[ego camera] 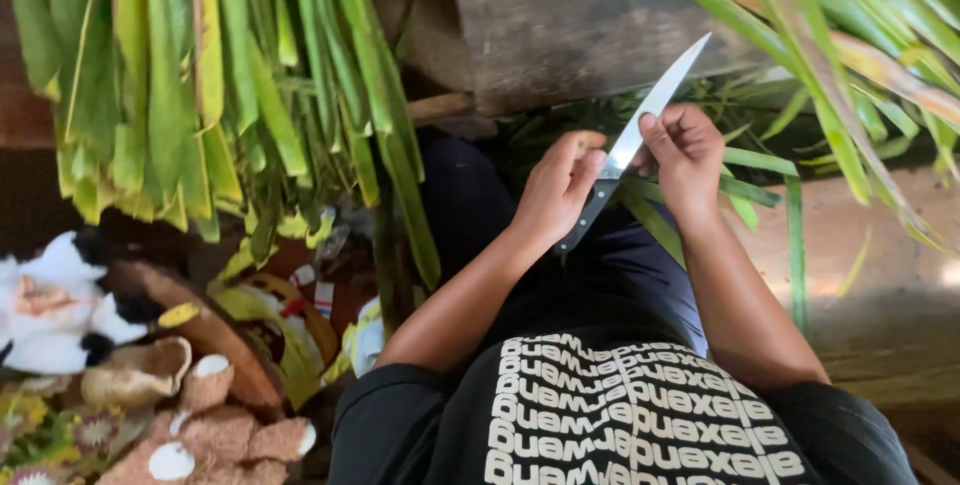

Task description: Stripping the midrib from palm leaves using a knife

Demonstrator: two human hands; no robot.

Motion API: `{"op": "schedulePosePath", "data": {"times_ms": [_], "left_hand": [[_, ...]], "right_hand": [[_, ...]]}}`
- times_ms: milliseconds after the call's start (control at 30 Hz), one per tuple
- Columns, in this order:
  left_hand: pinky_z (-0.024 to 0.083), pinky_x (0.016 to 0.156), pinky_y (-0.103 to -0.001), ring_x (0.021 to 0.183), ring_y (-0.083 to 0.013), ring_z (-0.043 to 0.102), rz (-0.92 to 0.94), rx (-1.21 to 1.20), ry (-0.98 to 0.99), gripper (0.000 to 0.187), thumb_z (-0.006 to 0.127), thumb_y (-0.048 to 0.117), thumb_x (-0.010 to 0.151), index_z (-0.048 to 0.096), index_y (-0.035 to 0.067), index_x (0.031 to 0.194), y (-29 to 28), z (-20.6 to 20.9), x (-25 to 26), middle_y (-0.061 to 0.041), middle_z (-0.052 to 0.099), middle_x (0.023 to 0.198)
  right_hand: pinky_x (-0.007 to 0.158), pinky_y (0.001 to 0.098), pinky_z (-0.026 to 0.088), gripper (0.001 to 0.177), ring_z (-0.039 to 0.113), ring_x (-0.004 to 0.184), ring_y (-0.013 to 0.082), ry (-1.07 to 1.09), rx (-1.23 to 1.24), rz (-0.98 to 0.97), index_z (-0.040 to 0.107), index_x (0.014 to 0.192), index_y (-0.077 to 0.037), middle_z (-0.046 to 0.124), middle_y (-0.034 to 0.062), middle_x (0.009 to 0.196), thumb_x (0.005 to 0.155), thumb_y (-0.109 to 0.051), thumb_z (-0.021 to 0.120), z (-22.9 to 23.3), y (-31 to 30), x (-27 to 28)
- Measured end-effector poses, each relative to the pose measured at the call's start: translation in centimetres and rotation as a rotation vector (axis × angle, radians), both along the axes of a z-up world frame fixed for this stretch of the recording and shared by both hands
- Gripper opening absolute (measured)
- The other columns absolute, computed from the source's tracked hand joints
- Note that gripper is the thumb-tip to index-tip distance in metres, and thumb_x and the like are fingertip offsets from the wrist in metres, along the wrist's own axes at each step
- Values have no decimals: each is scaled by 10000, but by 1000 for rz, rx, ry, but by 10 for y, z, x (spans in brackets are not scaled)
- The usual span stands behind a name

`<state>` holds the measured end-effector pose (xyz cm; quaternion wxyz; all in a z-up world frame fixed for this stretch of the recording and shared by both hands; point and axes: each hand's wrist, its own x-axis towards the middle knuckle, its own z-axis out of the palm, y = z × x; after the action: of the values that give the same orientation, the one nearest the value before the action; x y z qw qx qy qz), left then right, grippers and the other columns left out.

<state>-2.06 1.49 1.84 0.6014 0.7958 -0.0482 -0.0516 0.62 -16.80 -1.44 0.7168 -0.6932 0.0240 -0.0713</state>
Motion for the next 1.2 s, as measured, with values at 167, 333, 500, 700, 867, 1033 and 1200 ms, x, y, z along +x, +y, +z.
{"op": "schedulePosePath", "data": {"times_ms": [167, 333, 500, 700, 867, 1033, 1200], "left_hand": [[610, 498, -266, 622, -217, 715, 7, -236, 256, 279, 597, 215, 935, 585, 16, 1130, 30, -11, -2, -171, 714, 809], [589, 431, -268, 516, -195, 678, 167, -250, 160, 190, 536, 167, 948, 566, 20, 1064, 62, 15, -2, -141, 699, 751], [559, 397, -248, 432, -164, 652, 275, -210, 104, 138, 548, 172, 933, 565, 39, 966, 79, 47, -6, -91, 695, 663], [554, 406, -244, 424, -178, 664, 422, -75, 95, 174, 577, 238, 898, 614, 79, 958, 105, 52, -4, -97, 660, 512], [519, 381, -238, 398, -161, 642, 515, -109, 113, 139, 548, 187, 904, 574, 53, 925, 126, 67, -13, -90, 655, 519], [444, 392, -236, 447, -106, 540, 553, -297, 130, 66, 560, 76, 909, 516, 27, 915, 133, 76, -15, -58, 627, 704], [508, 366, -249, 382, -178, 625, 536, -176, 134, 122, 532, 159, 912, 572, 46, 929, 140, 61, -8, -103, 657, 545]], "right_hand": [[452, 314, 576, 177, 663, 550, 250, 75, 121, 72, 561, 939, 40, 613, 205, 704, 1023, -93, 642, -8, 43, 20], [438, 368, 588, 350, 671, 526, 278, 240, 213, 135, 592, 894, 40, 627, 231, 678, 1064, -248, 489, 4, 97, 13], [550, 451, 525, 42, 625, 636, 233, 136, -153, 359, 674, 910, 1, 643, 172, 711, 886, 33, 662, -44, 134, 9], [647, 422, 555, 142, 686, 733, 273, 67, -314, 398, 673, 1022, -88, 699, 124, 807, 897, -140, 715, -26, 223, 43], [697, 397, 567, 320, 718, 798, 198, 26, -760, 377, 583, 1099, -278, 717, -53, 857, 913, -533, 639, -63, 269, 99], [615, 348, 496, 502, 594, 674, 216, -71, -724, 350, 540, 1050, -49, 588, 71, 789, 808, -430, 759, -89, 297, 126], [834, 440, 559, 519, 701, 965, 293, 172, -846, 422, 580, 1077, -217, 710, 60, 939, 736, -547, 790, -106, 292, 141]]}}
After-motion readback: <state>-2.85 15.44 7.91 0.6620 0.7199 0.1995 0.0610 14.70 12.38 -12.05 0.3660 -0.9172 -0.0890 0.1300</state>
